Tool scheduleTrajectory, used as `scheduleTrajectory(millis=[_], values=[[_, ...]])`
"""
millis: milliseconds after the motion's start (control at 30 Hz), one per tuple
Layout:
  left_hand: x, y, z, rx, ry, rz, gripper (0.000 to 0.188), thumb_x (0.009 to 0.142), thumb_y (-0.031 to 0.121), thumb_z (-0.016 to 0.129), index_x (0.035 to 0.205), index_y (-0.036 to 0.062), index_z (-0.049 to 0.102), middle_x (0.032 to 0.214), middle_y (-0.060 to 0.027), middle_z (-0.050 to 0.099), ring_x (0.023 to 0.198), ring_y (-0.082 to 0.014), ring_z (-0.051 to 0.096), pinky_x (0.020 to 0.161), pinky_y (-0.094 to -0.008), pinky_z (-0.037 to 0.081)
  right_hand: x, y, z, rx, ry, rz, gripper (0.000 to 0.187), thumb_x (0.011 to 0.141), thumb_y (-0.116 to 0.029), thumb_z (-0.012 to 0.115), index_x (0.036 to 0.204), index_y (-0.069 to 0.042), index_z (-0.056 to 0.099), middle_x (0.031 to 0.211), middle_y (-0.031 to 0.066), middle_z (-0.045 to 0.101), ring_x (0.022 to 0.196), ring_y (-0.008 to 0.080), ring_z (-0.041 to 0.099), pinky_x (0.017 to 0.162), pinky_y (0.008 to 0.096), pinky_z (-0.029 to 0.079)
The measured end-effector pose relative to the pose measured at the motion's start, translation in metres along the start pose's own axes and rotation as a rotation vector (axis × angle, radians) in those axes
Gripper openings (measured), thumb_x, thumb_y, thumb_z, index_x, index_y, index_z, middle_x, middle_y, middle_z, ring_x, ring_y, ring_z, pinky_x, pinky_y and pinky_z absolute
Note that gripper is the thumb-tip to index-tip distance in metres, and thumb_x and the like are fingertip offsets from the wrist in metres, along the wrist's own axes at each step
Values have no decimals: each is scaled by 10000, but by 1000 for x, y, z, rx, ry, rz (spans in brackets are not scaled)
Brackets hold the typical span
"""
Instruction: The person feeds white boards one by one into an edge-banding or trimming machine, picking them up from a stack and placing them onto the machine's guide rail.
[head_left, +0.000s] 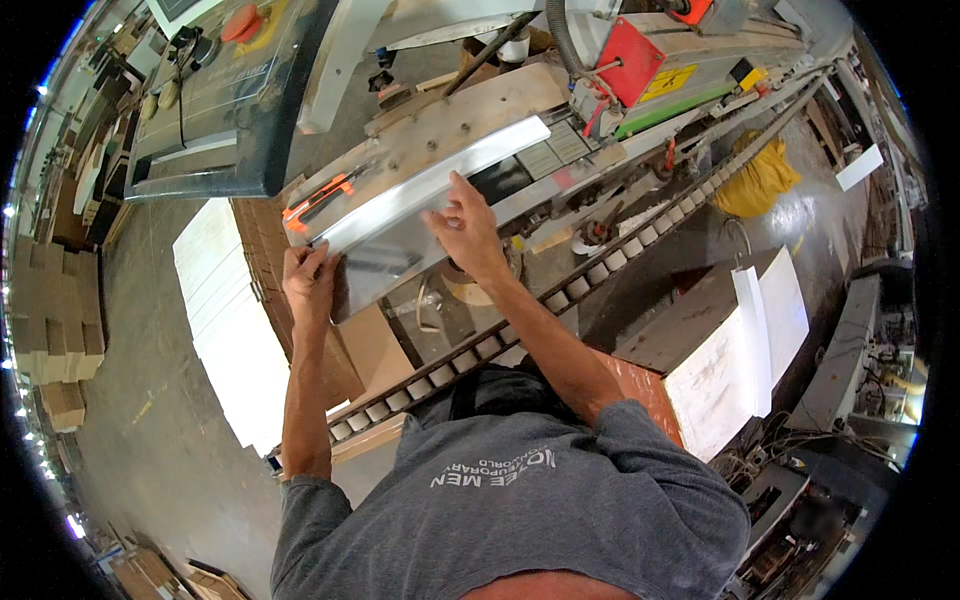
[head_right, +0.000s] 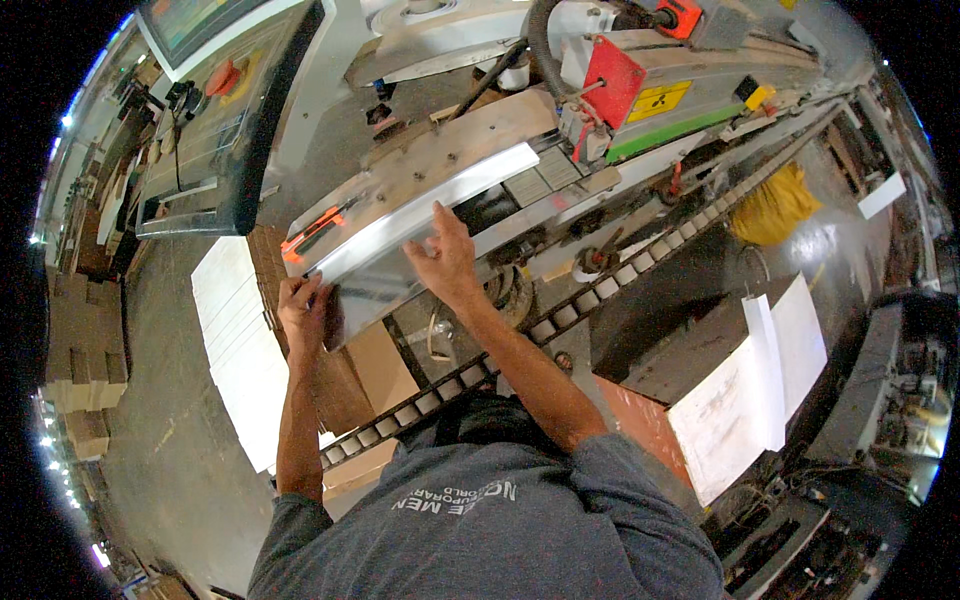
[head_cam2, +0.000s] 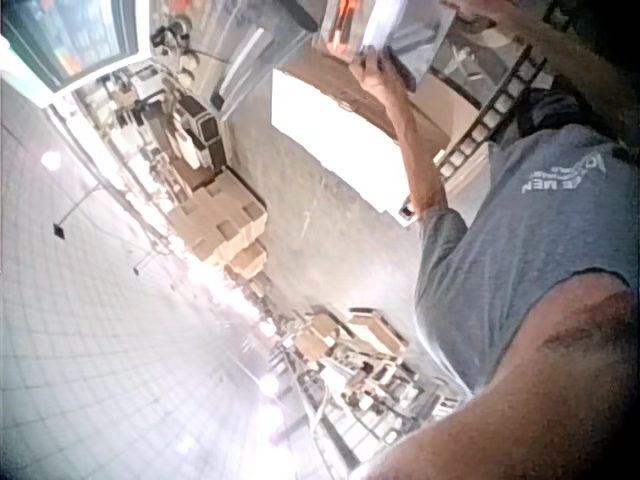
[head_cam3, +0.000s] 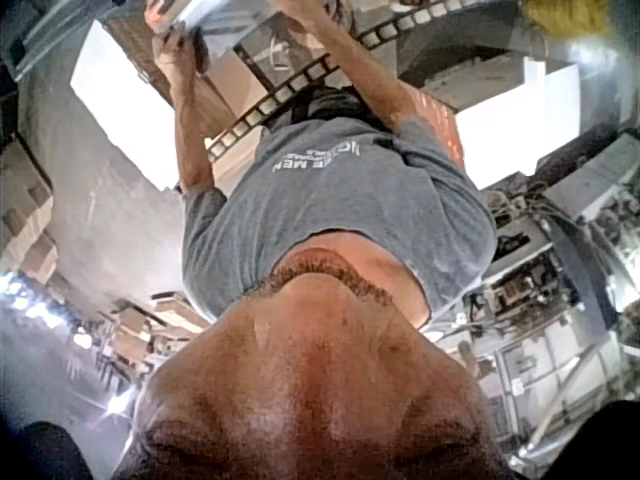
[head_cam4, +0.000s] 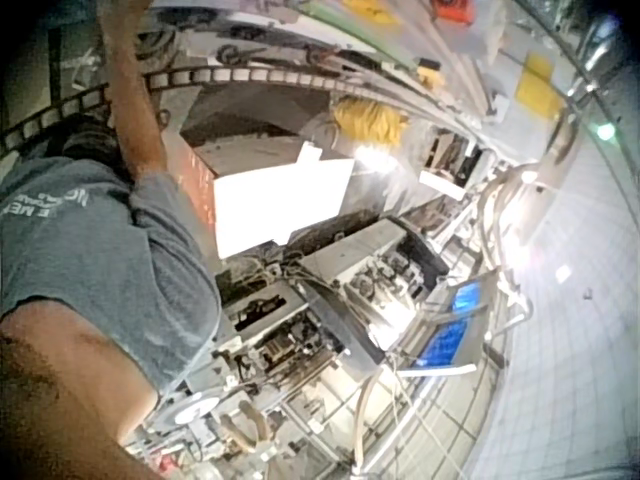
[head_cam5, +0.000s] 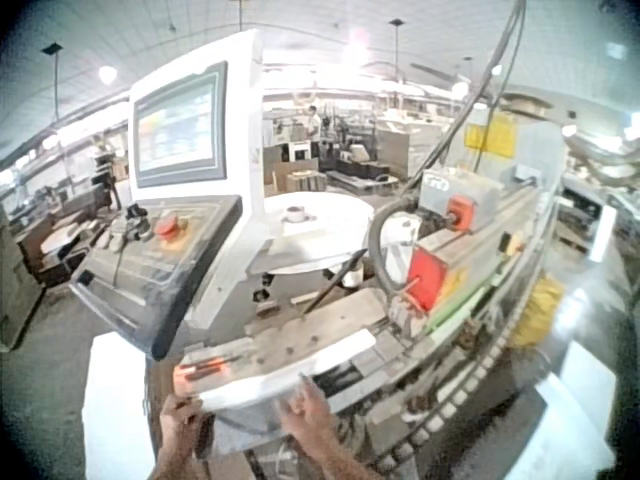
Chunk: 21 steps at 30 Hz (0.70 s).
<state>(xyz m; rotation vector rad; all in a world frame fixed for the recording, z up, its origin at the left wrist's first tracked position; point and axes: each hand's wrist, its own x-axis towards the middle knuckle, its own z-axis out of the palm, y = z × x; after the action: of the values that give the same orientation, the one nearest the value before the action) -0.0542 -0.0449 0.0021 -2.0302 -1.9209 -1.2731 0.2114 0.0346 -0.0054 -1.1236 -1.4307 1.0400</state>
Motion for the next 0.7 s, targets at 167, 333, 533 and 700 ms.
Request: scheduleTrajectory(millis=[167, 333, 533, 700], values=[[16, 35, 41, 30, -4, -26, 265, 747, 5, 808, 1002, 49, 747, 869, -115, 584, 745, -257, 607, 647, -349, 502, 25, 12, -44, 83, 34, 59, 725, 864, -206, 770, 1448, 40, 416, 1340, 261, 511, 1082, 262, 613, 813, 365, 562], [39, 73, 89, 13, 54, 68, 248, 720, 30, 829, 952, 50, 744, 848, -111, 584, 742, -275, 599, 627, -367, 488, 56, 32, -92, -17, 59, -95, 721, 887, -201, 741, 1461, 54, 387, 1418, 241, 476, 1096, 261, 587, 821, 330, 555], [63, 118, 145, 36, 60, 179, 252, 680, 27, 840, 905, 54, 730, 844, -117, 596, 786, -304, 586, 679, -400, 482, 40, 20, -188, -73, -20, -102, 513, 920, -75, 682, 1410, -48, 534, 1111, 137, 667, 924, 161, 635, 779, 305, 544], [74, 117, 195, 30, 62, 206, 213, 723, 71, 837, 915, 57, 746, 891, -131, 626, 832, -311, 609, 727, -400, 502, -36, 0, -312, -280, 270, -242, 372, 869, 34, 683, 1230, -56, 678, 1076, 126, 707, 890, 187, 678, 782, 303, 539]])
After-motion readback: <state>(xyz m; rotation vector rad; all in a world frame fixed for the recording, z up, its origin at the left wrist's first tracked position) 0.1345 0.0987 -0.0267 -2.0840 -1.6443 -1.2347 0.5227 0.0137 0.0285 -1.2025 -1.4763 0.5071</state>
